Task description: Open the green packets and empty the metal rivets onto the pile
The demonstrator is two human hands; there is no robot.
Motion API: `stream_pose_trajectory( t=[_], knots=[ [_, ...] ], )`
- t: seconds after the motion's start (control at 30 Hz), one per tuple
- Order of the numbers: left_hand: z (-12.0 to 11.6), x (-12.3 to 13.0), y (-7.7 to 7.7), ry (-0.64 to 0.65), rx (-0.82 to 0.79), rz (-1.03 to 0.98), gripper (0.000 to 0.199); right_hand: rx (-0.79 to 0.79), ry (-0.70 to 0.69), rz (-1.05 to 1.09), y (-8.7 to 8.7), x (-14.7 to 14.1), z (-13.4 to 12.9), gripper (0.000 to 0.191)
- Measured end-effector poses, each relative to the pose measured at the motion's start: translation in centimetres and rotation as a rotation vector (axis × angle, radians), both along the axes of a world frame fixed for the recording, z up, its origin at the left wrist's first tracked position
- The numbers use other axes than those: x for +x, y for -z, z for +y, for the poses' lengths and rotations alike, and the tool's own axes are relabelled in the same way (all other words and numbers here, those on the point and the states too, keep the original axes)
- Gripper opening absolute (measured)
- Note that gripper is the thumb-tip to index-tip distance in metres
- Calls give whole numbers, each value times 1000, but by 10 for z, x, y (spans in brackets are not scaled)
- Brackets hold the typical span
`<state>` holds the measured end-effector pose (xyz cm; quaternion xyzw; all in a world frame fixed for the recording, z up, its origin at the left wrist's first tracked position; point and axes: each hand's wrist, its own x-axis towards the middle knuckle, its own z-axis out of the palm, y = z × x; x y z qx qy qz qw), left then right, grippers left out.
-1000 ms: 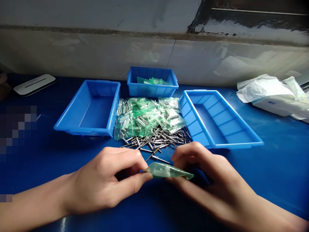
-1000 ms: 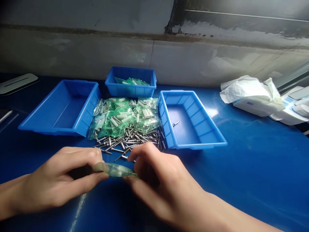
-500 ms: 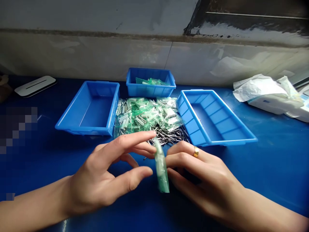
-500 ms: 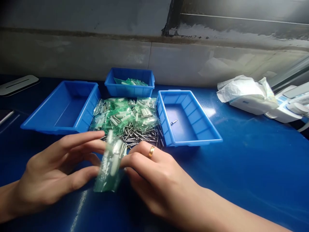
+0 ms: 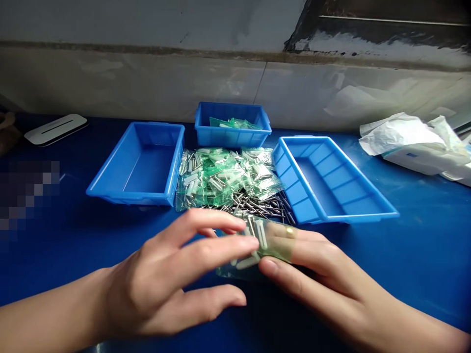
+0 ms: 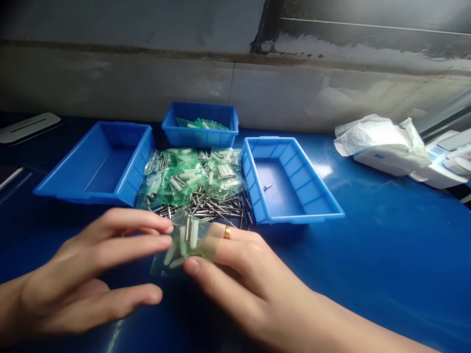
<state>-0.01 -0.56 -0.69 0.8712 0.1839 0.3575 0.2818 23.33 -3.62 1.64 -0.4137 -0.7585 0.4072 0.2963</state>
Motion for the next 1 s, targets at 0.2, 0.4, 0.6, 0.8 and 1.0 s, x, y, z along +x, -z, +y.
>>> stream_pose_trajectory(
  t=[0.2,0.4,0.6,0.8,1.0],
  knots=[
    [7,4,-5,-143,-382,-4,18,7,43,4,4,7,-3,16],
    [9,5,-8,-106,-448,-43,19,66,161,27,-1,6,-3,13],
    [4,3,-6,-155,-351,-117,31,140,87,-1,-3,5,-4,32],
    [3,3,-9,14,-152,-91,48,24,19,-5,-4,3,-6,21],
    [3,6,-12,131,64,56,21,-142,-115,84,-5,1,-2,12]
  ],
)
